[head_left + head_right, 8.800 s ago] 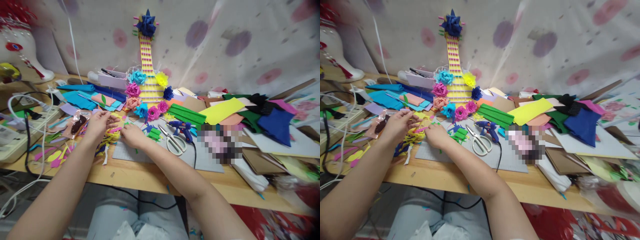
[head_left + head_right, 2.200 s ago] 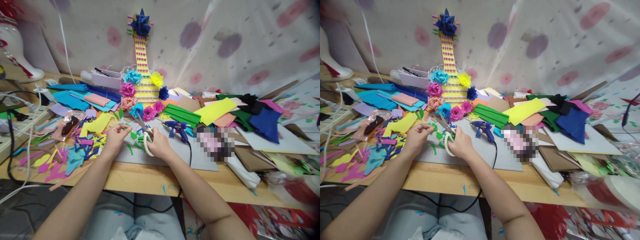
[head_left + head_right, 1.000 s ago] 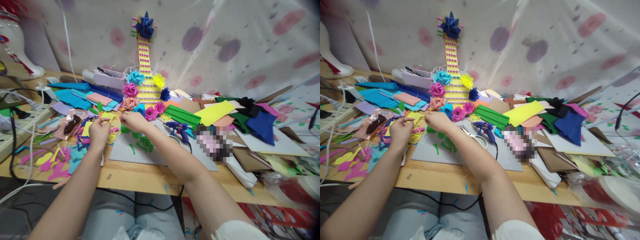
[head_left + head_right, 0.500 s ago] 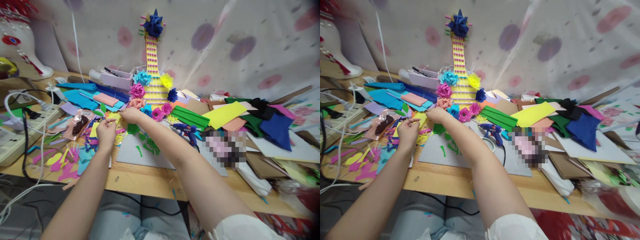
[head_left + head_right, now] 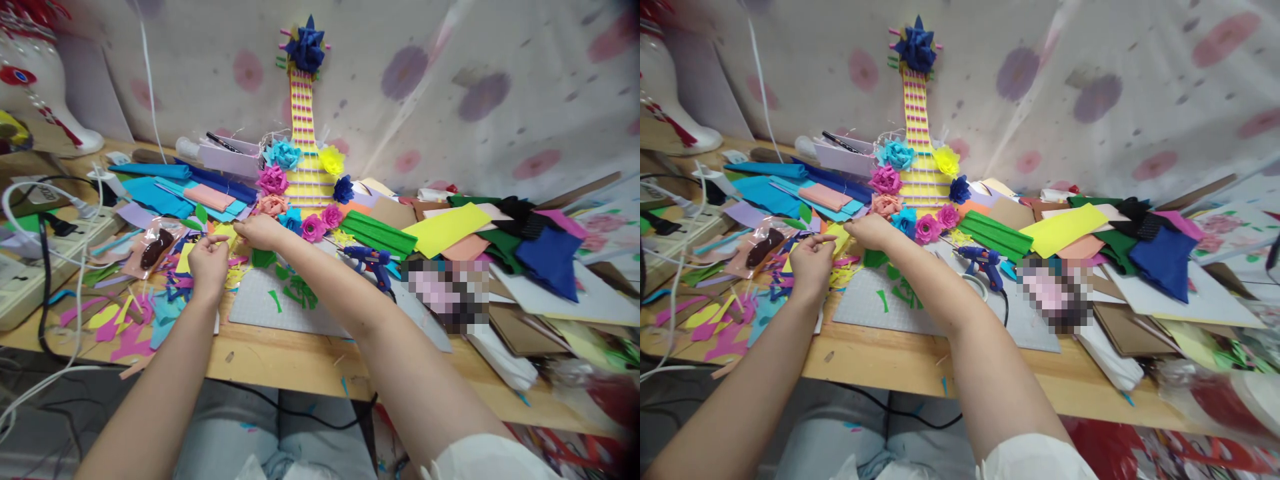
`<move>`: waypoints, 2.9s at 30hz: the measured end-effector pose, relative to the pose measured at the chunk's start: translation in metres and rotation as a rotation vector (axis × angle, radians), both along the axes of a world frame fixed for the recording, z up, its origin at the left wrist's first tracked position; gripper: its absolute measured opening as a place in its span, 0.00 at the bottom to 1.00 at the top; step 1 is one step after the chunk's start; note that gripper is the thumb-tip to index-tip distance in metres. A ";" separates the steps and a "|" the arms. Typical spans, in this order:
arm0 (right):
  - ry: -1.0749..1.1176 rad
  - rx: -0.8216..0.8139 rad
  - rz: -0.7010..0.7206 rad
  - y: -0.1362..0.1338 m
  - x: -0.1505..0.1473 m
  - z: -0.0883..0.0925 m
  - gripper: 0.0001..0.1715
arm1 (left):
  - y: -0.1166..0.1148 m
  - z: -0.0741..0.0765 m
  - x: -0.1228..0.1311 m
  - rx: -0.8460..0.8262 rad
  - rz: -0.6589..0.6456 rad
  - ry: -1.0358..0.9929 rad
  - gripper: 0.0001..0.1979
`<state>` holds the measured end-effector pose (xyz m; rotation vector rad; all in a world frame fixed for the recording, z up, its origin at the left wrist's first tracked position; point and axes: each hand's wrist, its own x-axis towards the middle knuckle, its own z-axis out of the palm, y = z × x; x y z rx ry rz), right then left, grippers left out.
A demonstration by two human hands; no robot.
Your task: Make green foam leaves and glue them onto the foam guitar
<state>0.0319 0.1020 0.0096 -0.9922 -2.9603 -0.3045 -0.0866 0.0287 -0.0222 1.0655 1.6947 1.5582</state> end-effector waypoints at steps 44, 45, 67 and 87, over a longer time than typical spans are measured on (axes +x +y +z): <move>0.675 -0.452 -0.629 -0.097 0.068 -0.018 0.04 | -0.013 -0.004 0.028 0.062 -0.535 0.187 0.12; 0.714 -0.476 -0.625 -0.097 0.069 -0.018 0.04 | -0.014 -0.004 0.028 0.046 -0.563 0.200 0.13; -0.005 -0.186 -0.995 -0.178 0.159 0.001 0.20 | -0.018 0.002 0.037 -0.067 -0.525 -0.117 0.11; 0.803 -0.307 -0.646 -0.149 0.139 -0.003 0.29 | -0.017 0.004 0.038 -0.129 -0.614 -0.396 0.15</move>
